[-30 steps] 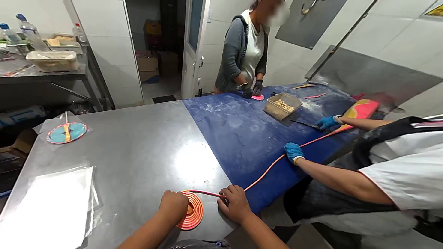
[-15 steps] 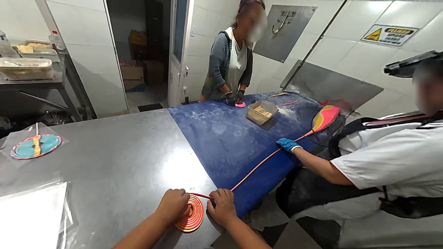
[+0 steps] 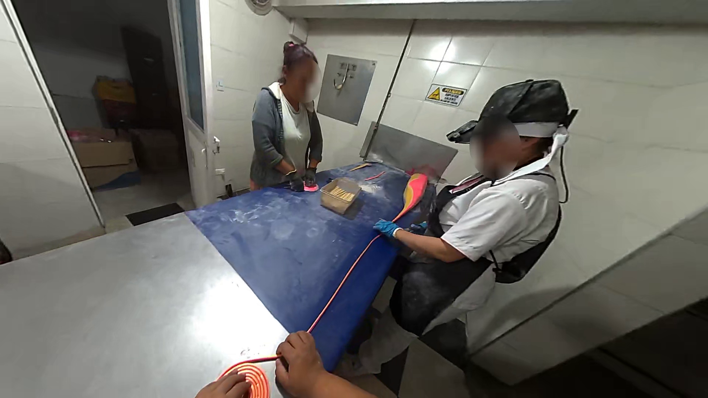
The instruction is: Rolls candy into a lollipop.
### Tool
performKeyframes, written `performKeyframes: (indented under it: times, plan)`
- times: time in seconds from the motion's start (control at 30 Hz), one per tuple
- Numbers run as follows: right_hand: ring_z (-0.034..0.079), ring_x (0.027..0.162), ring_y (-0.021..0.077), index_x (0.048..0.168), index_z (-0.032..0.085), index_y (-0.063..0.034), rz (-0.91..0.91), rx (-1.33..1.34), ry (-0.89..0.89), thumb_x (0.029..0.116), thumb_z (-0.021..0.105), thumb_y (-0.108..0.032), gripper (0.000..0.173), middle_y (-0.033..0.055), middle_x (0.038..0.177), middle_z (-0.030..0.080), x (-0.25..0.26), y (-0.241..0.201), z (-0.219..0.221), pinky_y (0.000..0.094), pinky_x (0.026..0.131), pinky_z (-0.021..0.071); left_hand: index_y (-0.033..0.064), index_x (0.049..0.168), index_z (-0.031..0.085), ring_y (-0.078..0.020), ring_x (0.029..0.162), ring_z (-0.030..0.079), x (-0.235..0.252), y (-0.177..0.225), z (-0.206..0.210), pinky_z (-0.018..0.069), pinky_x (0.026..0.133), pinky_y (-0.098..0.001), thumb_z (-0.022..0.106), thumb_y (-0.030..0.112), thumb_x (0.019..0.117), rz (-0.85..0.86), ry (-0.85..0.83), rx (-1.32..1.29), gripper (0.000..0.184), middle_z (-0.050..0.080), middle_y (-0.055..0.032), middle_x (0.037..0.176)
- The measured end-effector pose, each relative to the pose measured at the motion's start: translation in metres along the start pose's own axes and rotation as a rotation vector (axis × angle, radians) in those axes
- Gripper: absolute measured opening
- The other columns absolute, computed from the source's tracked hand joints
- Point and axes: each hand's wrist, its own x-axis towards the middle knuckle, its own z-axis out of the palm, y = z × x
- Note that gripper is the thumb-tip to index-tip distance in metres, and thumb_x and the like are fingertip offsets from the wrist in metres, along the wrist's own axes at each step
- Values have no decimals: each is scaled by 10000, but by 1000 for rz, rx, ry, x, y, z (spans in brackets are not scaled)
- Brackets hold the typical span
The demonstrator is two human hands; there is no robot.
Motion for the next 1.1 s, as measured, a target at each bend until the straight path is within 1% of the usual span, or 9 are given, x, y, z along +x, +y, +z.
performKeyframes:
  times: [0.13,0.2,0.3,0.4,0.53,0.67,0.77,0.9,1.1]
  plan:
    - [611,1175,239,1053,730,-194,0,-5,-4,968,525,-408,308,49,1107,698,0,-1,2,473,1079,431,89,1109,756,-295,1197,693,-1,0,-1,559,1019,-490,555,179,1028,-7,25,-4,234,743,-111,1222]
    - [606,1185,237,1060,727,-203,6,-5,-9,969,523,-413,306,40,1115,696,-1,-1,3,479,1080,425,80,1110,755,-307,1193,692,-3,0,-1,551,1032,-490,563,183,1026,-2,31,-15,234,741,-124,1218]
    - [596,1203,242,1076,722,-203,16,-1,-37,980,512,-423,320,45,1133,690,1,-2,1,490,1090,412,68,1141,747,-329,1179,697,-3,3,-2,555,1020,-507,535,159,1039,-16,27,10,253,740,-138,1218]
    - [600,1196,255,1074,721,-188,5,-3,-47,981,507,-422,331,57,1132,689,2,-3,-1,494,1092,411,69,1230,719,-352,1144,706,-1,10,-8,560,977,-546,495,151,1053,-76,-33,69,297,736,-150,1211]
    - [599,1199,251,1062,722,-184,-1,0,-38,980,510,-415,324,55,1132,691,1,-3,1,484,1098,408,91,1159,735,-346,1148,699,-1,10,-9,567,950,-550,520,176,1036,-93,-75,102,262,734,-130,1213]
    - [607,1183,257,1047,726,-184,-10,8,-23,980,520,-415,317,57,1114,696,1,-3,3,487,1086,422,93,1155,741,-355,1176,684,-1,11,-11,562,966,-558,515,208,1048,-100,-101,106,275,726,-136,1230]
    - [597,1194,242,1064,720,-193,-1,-7,-59,992,495,-428,332,48,1137,689,1,-3,1,476,1087,414,91,1149,738,-357,1197,673,0,14,-12,558,975,-560,507,191,1044,-102,-124,126,272,724,-136,1230]
    - [599,1192,242,1057,723,-187,-13,-13,-51,997,488,-410,329,47,1131,691,0,-4,-1,466,1080,422,88,1133,736,-344,1198,673,-2,15,-13,562,968,-540,505,187,1041,-111,-119,156,268,727,-133,1211]
    - [634,1084,249,1026,731,-179,-71,-6,-17,989,506,-373,300,53,1037,698,-2,-2,3,455,965,482,83,1137,727,-357,1204,664,-2,19,-17,561,955,-553,501,185,1039,-149,-178,177,267,719,-141,1217]
